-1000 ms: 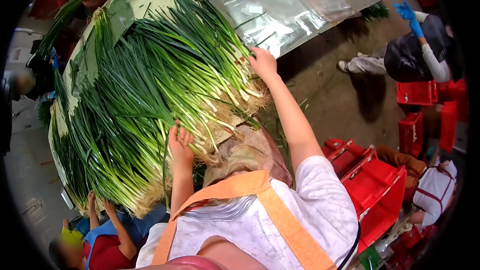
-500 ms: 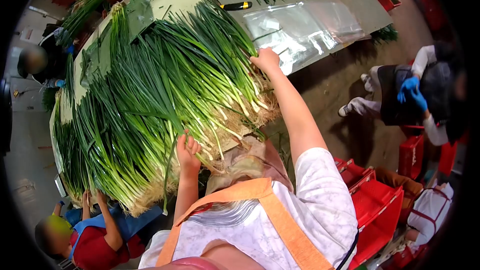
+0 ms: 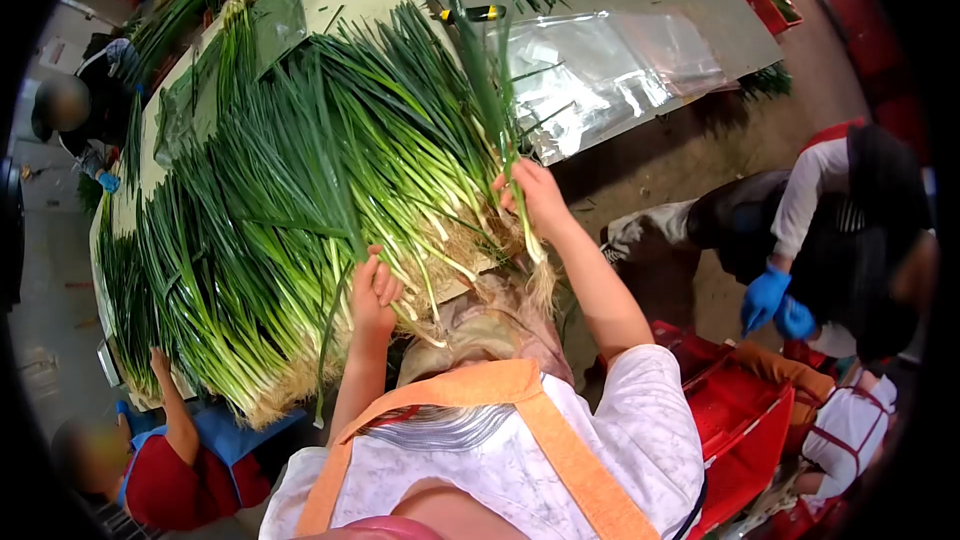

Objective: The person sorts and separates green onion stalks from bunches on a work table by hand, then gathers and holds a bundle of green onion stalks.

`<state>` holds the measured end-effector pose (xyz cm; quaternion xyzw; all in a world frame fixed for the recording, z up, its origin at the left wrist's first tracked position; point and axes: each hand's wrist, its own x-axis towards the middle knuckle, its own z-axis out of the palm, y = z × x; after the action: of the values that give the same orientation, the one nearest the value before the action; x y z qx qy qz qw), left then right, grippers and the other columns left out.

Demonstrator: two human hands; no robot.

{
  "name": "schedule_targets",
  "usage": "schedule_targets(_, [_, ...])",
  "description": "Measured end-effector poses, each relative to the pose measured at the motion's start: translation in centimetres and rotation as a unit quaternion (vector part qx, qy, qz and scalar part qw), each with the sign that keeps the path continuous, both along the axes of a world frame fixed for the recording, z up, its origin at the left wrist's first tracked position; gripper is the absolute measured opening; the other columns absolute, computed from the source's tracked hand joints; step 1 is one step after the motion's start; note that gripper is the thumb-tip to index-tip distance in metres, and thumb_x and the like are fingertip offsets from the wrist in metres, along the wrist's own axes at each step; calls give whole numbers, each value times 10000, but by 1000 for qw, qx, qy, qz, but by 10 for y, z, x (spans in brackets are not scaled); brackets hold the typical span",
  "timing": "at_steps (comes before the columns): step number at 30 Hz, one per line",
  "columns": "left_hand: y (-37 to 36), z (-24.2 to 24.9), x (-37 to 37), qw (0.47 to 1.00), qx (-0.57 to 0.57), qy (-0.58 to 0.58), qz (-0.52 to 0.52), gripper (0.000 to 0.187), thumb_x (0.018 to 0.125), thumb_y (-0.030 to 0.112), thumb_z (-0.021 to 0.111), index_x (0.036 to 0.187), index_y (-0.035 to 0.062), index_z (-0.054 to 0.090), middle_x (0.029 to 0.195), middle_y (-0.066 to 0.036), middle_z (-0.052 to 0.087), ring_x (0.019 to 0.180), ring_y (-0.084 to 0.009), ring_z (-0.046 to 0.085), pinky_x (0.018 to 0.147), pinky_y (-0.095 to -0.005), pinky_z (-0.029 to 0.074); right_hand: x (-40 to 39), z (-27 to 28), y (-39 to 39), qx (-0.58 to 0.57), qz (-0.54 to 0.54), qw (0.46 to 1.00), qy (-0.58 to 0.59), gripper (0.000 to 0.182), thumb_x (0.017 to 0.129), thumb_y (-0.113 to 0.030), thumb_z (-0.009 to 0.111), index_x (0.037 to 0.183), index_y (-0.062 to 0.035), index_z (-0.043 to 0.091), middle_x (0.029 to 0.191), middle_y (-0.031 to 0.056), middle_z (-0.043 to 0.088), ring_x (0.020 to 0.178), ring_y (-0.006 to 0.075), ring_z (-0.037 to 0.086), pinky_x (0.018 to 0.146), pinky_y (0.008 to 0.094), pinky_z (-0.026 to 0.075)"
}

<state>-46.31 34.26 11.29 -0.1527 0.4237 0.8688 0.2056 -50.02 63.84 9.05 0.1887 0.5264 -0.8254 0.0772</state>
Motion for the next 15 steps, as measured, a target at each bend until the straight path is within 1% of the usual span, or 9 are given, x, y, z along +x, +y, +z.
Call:
schedule_targets(3, [9, -3, -8, 998, 13, -34, -42, 225, 949, 181, 409, 1144, 71, 432, 678, -9, 461, 547, -93, 424, 537, -257, 362, 19, 2, -30, -118, 41, 992, -7, 307, 957, -187, 384, 1140, 47, 462, 818, 84, 606, 576, 120, 565, 509, 217, 461])
schedule_targets(5, [28, 5, -12, 995, -25, -88, -37, 263, 950, 180, 408, 1189, 72, 400, 816, -57, 537, 680, -134, 528, 632, -289, 462, 28, -7, -47, -115, 62, 991, -8, 343, 953, -211, 412, 1174, 46, 465, 843, 80, 615, 653, 128, 585, 630, 239, 485])
schedule_targets(7, [45, 16, -12, 991, -38, -111, -67, 295, 960, 197, 384, 1226, 75, 354, 970, -88, 537, 835, -179, 554, 731, -339, 493, 32, -6, -65, -103, 63, 992, -22, 342, 948, -214, 433, 1168, 44, 475, 843, 68, 607, 706, 138, 592, 673, 232, 477])
schedule_targets(8, [50, 18, -12, 988, -43, -121, -83, 311, 965, 205, 372, 1245, 76, 332, 1046, -103, 537, 912, -202, 567, 781, -363, 509, 34, -8, -74, -24, 73, 997, -21, 307, 938, -217, 454, 1145, -3, 529, 855, 53, 606, 802, 170, 592, 776, 282, 465])
schedule_targets(9, [47, -3, -9, 987, -36, -118, -101, 348, 962, 191, 374, 1277, 73, 283, 1125, -144, 504, 993, -240, 553, 845, -415, 493, 36, -5, -80, 112, 122, 986, -16, 286, 922, -226, 479, 1077, -9, 582, 959, 85, 596, 907, 211, 570, 850, 325, 434])
schedule_targets(11, [52, -6, -3, 985, -30, -118, -124, 415, 933, 229, 446, 1275, 57, 288, 1202, -178, 480, 1158, -271, 474, 897, -416, 470, 41, -6, -92, 384, 166, 896, 151, 311, 912, -243, 491, 1044, 17, 598, 1108, 129, 543, 1012, 246, 528, 878, 342, 415])
schedule_targets(12, [52, -19, 0, 987, -60, -108, -100, 411, 908, 208, 491, 1246, 62, 309, 1081, -141, 505, 987, -220, 514, 780, -359, 486, 43, -17, -93, 503, 207, 818, 187, 322, 908, -235, 494, 1058, 32, 593, 1205, 161, 475, 1087, 276, 485, 898, 356, 404])
schedule_targets(13, [56, -14, 0, 988, -92, -100, -77, 409, 883, 186, 536, 1217, 68, 330, 960, -104, 530, 815, -169, 553, 664, -303, 503, 43, -16, -95, 451, 201, 849, 188, 315, 905, -230, 499, 1060, 27, 594, 1202, 160, 478, 1092, 278, 483, 900, 356, 402])
schedule_targets(15, [48, 4, 0, 990, -51, -80, -103, 400, 853, 149, 579, 1175, 79, 353, 825, -56, 521, 628, -113, 514, 534, -234, 465, 43, -14, -98, 342, 190, 901, 189, 302, 900, -222, 509, 1063, 18, 597, 1195, 159, 485, 1102, 283, 480, 906, 357, 400])
